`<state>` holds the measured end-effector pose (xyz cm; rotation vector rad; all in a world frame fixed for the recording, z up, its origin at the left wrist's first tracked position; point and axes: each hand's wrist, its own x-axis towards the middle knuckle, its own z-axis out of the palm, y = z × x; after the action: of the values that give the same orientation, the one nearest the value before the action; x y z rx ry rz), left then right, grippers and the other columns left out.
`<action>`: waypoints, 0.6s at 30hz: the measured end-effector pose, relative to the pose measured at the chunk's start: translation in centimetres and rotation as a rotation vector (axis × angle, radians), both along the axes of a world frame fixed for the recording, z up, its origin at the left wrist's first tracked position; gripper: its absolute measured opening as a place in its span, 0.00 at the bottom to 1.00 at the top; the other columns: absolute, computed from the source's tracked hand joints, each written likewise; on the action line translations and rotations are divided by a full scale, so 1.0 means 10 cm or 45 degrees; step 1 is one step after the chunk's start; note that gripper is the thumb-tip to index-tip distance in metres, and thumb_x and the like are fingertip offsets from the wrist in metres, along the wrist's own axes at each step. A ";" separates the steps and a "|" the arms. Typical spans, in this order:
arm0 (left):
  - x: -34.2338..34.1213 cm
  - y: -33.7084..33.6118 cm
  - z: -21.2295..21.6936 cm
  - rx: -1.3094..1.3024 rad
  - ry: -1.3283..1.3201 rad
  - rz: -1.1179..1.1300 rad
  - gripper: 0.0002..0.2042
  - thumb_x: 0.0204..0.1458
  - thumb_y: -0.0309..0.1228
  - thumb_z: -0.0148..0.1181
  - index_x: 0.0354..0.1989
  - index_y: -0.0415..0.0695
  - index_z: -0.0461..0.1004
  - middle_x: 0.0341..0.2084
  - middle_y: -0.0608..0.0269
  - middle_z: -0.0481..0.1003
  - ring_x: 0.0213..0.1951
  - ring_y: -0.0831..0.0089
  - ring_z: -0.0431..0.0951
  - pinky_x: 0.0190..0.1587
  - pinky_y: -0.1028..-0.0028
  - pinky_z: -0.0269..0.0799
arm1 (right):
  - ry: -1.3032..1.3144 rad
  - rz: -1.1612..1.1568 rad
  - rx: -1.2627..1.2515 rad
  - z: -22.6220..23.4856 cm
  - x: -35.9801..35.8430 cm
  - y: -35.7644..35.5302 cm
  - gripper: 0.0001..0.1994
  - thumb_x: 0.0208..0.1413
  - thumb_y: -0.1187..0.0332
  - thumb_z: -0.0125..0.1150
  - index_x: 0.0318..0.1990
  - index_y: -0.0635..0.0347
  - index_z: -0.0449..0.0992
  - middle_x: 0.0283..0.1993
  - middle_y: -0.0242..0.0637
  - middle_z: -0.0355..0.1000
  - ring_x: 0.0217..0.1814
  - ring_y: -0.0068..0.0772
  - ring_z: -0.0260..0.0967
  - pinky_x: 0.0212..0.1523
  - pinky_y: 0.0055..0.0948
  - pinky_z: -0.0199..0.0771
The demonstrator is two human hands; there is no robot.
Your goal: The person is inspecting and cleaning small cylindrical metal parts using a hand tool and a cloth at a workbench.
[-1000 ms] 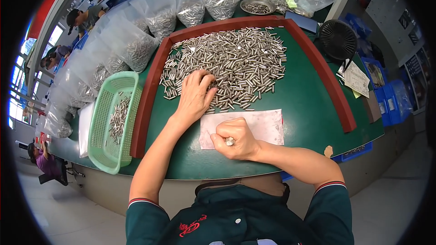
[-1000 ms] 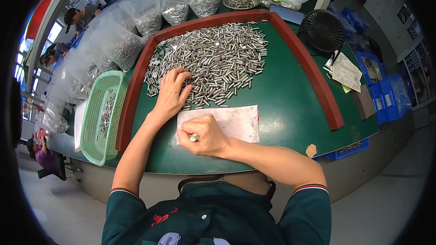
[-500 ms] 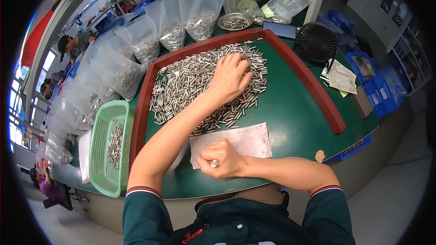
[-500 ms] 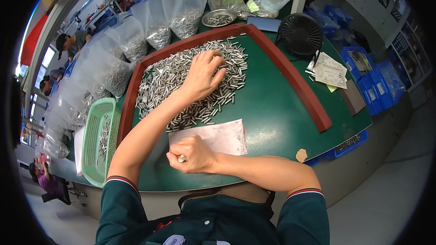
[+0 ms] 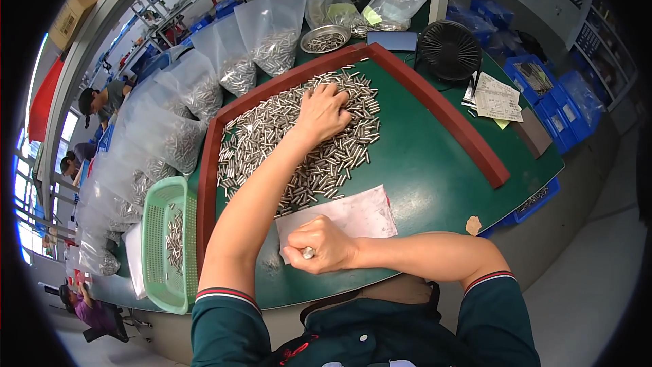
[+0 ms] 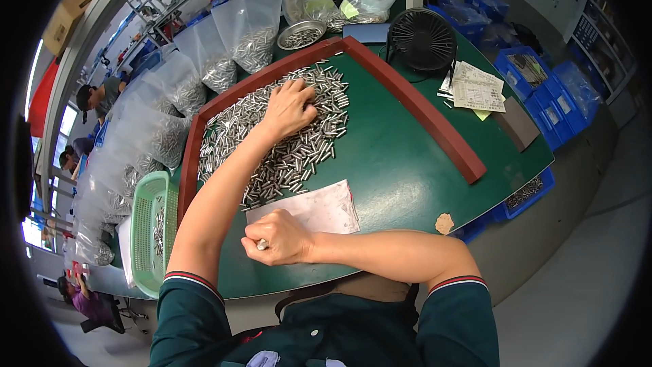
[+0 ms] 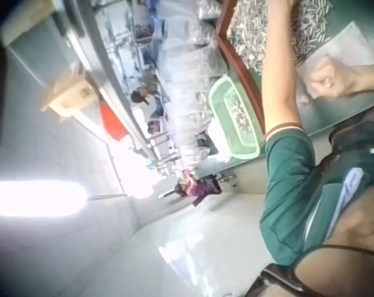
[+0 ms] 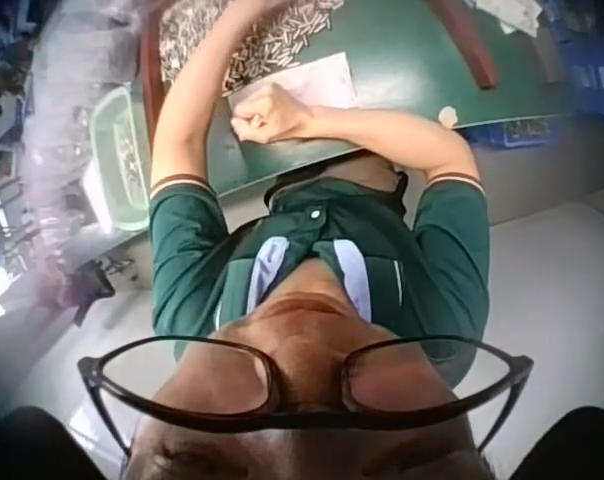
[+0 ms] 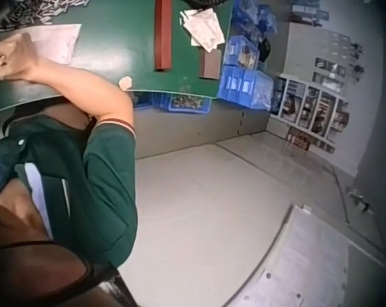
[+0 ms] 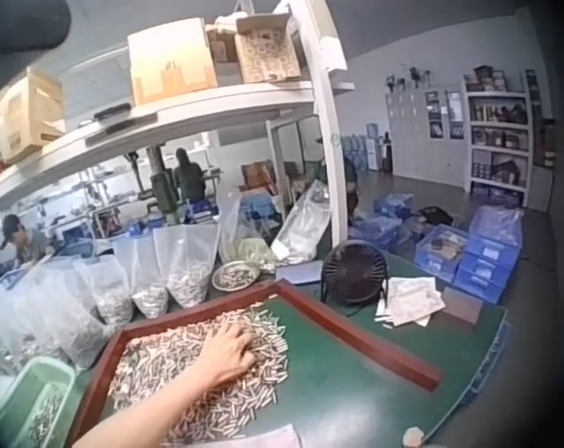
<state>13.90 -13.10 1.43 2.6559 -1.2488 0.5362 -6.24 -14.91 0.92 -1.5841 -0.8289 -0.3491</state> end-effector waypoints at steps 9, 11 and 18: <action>-0.40 0.77 0.10 -0.203 0.009 0.025 0.06 0.40 0.28 0.49 0.27 0.41 0.66 0.31 0.57 0.64 0.37 0.60 0.66 0.37 0.64 0.62 | -0.036 -0.033 -0.004 0.00 -0.01 0.01 0.13 0.38 0.72 0.54 0.09 0.61 0.60 0.09 0.41 0.58 0.10 0.41 0.58 0.13 0.33 0.57; -0.53 0.92 0.09 -0.189 0.041 0.096 0.06 0.41 0.28 0.50 0.28 0.41 0.65 0.30 0.56 0.64 0.36 0.59 0.66 0.37 0.65 0.62 | -0.039 -0.036 -0.003 -0.02 -0.01 0.02 0.13 0.38 0.72 0.54 0.09 0.61 0.60 0.09 0.40 0.58 0.10 0.40 0.58 0.13 0.32 0.57; -0.97 1.31 0.04 -0.341 0.266 0.188 0.18 0.47 0.31 0.51 0.48 0.41 0.64 0.48 0.51 0.62 0.49 0.55 0.63 0.51 0.65 0.58 | -0.069 -0.010 -0.019 0.00 0.00 0.02 0.12 0.38 0.75 0.54 0.09 0.62 0.60 0.09 0.40 0.58 0.10 0.39 0.58 0.13 0.31 0.56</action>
<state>4.18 -0.04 1.80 2.5112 -0.8631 0.4005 -6.23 -14.74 0.90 -1.5980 -0.8683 -0.3939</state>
